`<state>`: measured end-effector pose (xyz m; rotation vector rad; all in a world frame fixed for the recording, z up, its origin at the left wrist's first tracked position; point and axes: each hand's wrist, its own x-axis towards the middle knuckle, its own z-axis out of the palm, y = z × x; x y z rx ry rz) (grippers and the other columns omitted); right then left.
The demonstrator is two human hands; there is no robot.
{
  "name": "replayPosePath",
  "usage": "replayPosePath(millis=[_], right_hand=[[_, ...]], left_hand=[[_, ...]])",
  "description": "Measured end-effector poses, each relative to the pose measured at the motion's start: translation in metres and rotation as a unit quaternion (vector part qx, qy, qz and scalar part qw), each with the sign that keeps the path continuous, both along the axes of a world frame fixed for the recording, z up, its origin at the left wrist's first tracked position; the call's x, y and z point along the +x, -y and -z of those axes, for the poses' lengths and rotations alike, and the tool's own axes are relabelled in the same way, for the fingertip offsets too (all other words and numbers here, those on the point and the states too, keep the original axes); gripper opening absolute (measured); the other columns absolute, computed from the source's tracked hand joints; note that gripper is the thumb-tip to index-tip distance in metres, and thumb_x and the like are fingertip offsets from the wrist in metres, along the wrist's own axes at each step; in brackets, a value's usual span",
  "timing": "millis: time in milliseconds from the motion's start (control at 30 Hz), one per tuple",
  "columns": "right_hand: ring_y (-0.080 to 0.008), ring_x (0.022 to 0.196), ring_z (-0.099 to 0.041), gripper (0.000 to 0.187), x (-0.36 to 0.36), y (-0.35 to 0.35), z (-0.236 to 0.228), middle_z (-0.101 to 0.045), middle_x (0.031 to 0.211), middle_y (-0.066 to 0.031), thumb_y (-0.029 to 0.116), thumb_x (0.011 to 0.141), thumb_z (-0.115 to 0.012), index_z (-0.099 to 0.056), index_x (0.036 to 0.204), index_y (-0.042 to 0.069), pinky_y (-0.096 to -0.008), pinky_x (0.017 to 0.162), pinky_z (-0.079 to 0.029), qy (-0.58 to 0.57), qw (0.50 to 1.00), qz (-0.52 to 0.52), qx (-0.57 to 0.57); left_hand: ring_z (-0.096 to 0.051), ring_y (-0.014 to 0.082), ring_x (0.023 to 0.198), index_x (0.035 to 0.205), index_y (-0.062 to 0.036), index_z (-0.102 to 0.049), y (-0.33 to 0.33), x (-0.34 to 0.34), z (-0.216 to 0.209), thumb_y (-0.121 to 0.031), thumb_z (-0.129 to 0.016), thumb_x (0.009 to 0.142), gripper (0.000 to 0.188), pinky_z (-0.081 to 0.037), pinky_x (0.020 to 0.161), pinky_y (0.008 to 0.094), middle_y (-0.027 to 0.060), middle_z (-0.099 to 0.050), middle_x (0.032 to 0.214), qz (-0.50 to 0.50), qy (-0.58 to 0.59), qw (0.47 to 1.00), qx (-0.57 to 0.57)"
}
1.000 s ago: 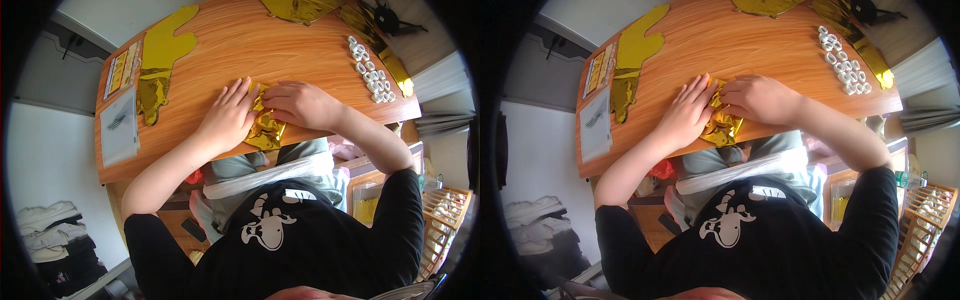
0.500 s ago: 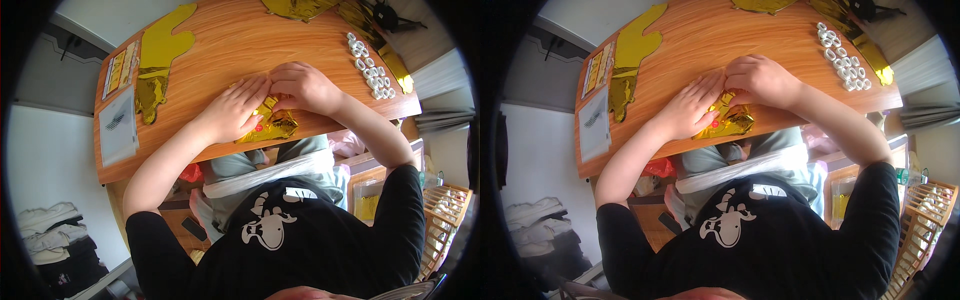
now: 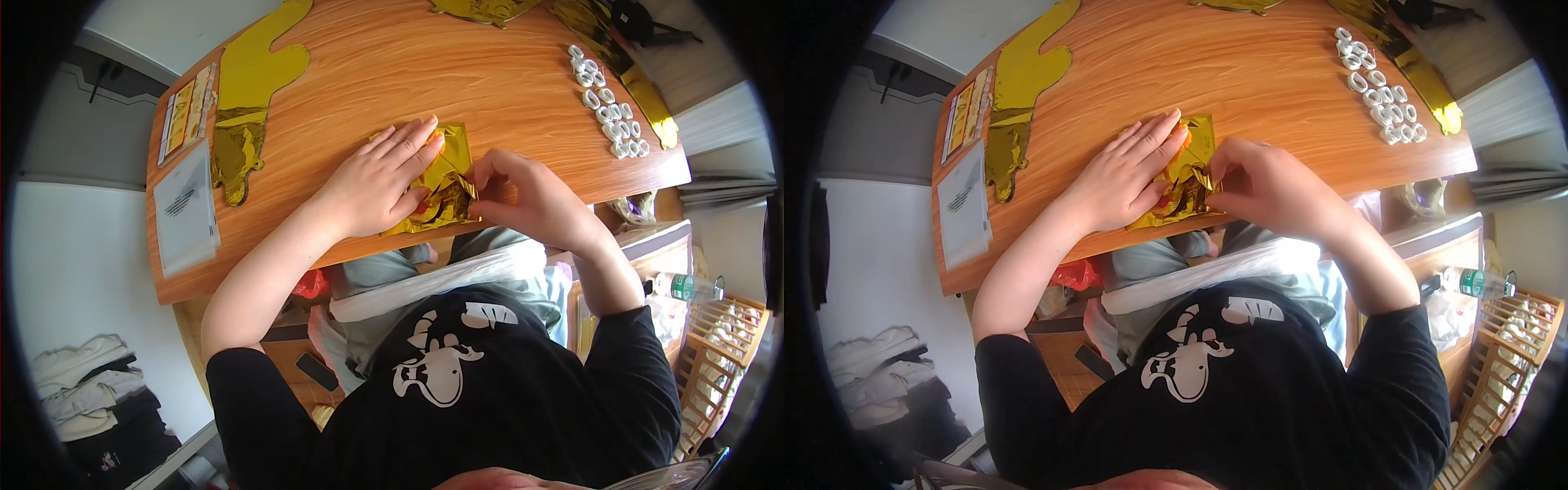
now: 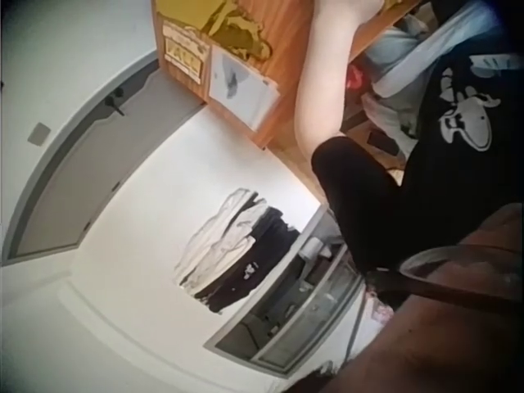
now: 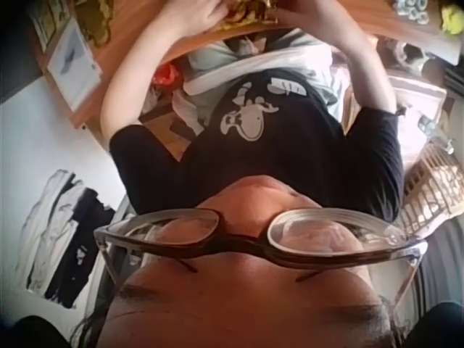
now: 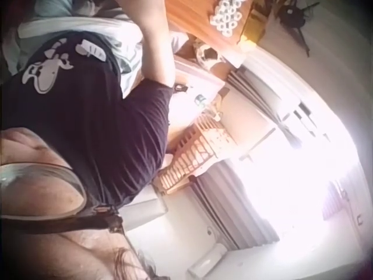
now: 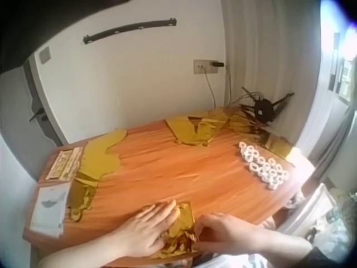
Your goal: Folding a large gold foil balloon into a small, flat square shape.
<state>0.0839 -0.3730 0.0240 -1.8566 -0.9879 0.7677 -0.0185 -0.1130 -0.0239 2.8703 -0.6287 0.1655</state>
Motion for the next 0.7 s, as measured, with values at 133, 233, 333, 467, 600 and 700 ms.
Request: replayPosePath(millis=[133,233,333,467,600,700], right_hand=[[-0.0098,0.088,-0.059,0.022,-0.003,-0.007,-0.001,-0.064,0.099,-0.0020,0.003,0.091,-0.077,-0.062,0.108,0.001,-0.0254,0.074,-0.049,-0.062,0.997,0.025,0.048],[-0.0080,0.086,-0.058,0.018,-0.002,-0.012,-0.006,-0.066,0.098,-0.0015,0.002,0.093,-0.075,-0.063,0.106,0.001,-0.0229,0.072,-0.048,-0.117,0.993,-0.009,0.030],[-0.0066,0.081,-0.057,0.013,-0.006,-0.014,-0.010,-0.066,0.090,0.0007,0.002,0.093,-0.075,-0.065,0.102,0.001,-0.0214,0.071,-0.046,-0.135,0.989,0.053,0.008],[-0.0058,0.071,-0.057,0.013,-0.024,-0.006,-0.005,-0.064,0.076,0.0013,0.002,0.089,-0.076,-0.064,0.094,0.000,-0.0228,0.065,-0.047,-0.003,0.992,0.123,0.014],[-0.0117,0.062,-0.065,0.012,-0.055,-0.001,0.013,-0.066,0.069,-0.0057,-0.001,0.083,-0.073,-0.062,0.087,0.002,-0.0275,0.060,-0.052,0.215,0.954,0.209,0.012],[-0.0213,0.060,-0.067,0.007,-0.065,0.003,0.024,-0.066,0.068,-0.0094,0.000,0.082,-0.072,-0.067,0.086,0.003,-0.0315,0.059,-0.054,0.262,0.935,0.239,-0.012]], left_hand=[[-0.030,0.0369,0.156,0.161,-0.0045,-0.031,0.001,0.001,-0.002,-0.028,-0.058,0.100,0.071,-0.025,0.128,0.0496,0.0192,-0.028,0.170,0.002,-0.007,1.000,-0.004],[-0.031,0.0365,0.156,0.161,-0.0047,-0.032,0.002,0.000,-0.001,-0.028,-0.059,0.099,0.071,-0.025,0.128,0.0498,0.0189,-0.031,0.168,0.002,-0.003,1.000,-0.016],[-0.031,0.0364,0.155,0.161,-0.0051,-0.032,0.002,-0.001,-0.001,-0.029,-0.059,0.099,0.071,-0.025,0.128,0.0496,0.0190,-0.032,0.168,-0.001,-0.008,1.000,-0.016],[-0.031,0.0356,0.155,0.160,-0.0026,-0.032,0.002,-0.001,-0.002,-0.030,-0.059,0.100,0.071,-0.026,0.128,0.0494,0.0193,-0.034,0.167,0.003,-0.002,1.000,-0.005],[-0.028,0.0352,0.157,0.162,-0.0023,-0.032,0.002,-0.001,0.000,-0.028,-0.054,0.103,0.068,-0.023,0.128,0.0495,0.0179,-0.031,0.169,-0.003,-0.016,1.000,-0.009],[-0.028,0.0348,0.157,0.162,-0.0018,-0.033,0.001,0.000,0.002,-0.029,-0.054,0.103,0.068,-0.024,0.128,0.0492,0.0179,-0.031,0.169,0.005,-0.001,1.000,-0.005]])
